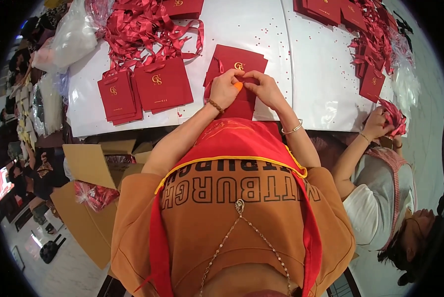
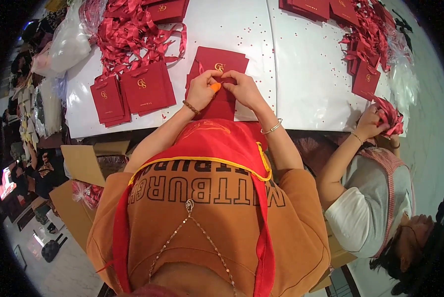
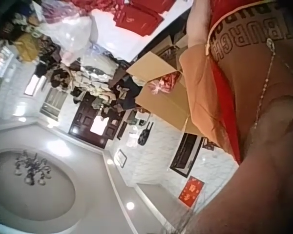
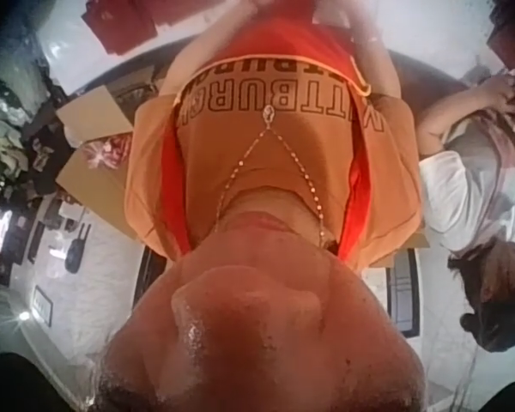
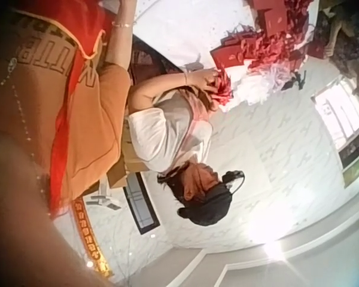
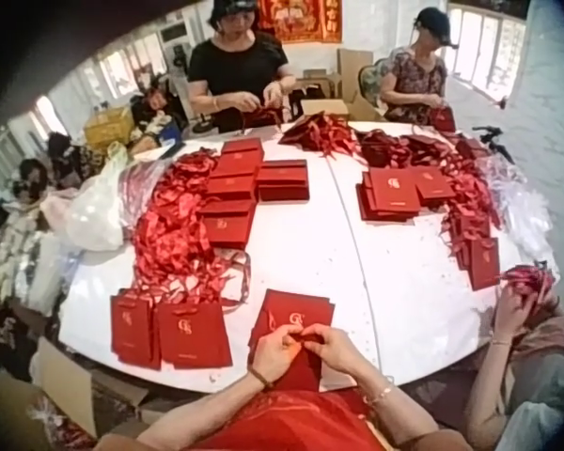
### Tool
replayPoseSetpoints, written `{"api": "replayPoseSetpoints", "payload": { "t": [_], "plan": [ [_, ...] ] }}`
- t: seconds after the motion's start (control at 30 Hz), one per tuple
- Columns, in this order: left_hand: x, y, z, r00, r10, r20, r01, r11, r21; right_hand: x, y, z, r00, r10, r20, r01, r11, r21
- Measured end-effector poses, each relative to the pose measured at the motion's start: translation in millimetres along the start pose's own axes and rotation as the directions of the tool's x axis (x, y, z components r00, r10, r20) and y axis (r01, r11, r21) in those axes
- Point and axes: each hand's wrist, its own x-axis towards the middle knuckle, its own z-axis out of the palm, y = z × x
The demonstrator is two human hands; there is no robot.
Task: Tying decorative ribbons on small red gift bags and trimming them with scissors.
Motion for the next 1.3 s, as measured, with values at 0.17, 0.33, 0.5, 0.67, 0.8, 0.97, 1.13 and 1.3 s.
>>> {"api": "replayPoseSetpoints", "payload": {
  "t": [0.17, 0.33, 0.5, 0.67, 0.8, 0.97, 1.13, 1.3],
  "plan": [
    [-5, 0, 12, 0.985, 0.131, -0.111, -0.105, 0.971, 0.215, -5, -2, 5, 0.996, -0.062, -0.065, 0.056, 0.994, -0.089],
    [-6, -11, 15, 0.995, 0.007, -0.096, -0.005, 1.0, 0.024, -8, -10, 2, 0.995, -0.101, -0.016, 0.098, 0.986, -0.133],
    [-5, -8, 14, 0.993, -0.071, -0.095, 0.065, 0.995, -0.071, -12, -4, 3, 0.997, -0.06, -0.054, 0.053, 0.992, -0.117],
    [1, 2, 6, 0.974, -0.223, 0.04, 0.226, 0.934, -0.276, -16, -10, 0, 0.999, -0.002, -0.044, -0.003, 0.994, -0.109],
    [-5, 9, 1, 0.993, -0.102, -0.057, 0.098, 0.992, -0.078, -13, 0, 0, 0.993, -0.109, -0.046, 0.102, 0.987, -0.124],
    [10, 25, -38, 0.917, 0.365, 0.159, -0.36, 0.589, 0.724, -16, 6, 8, 0.954, -0.292, -0.072, 0.276, 0.945, -0.178],
    [69, 15, -54, 0.709, -0.133, 0.693, -0.106, 0.951, 0.291, -16, -9, 8, 0.943, -0.333, -0.026, 0.319, 0.921, -0.221],
    [78, 24, -44, 0.609, -0.333, 0.719, -0.036, 0.895, 0.445, -17, -8, 9, 0.927, -0.375, -0.029, 0.357, 0.901, -0.248]
  ]
}}
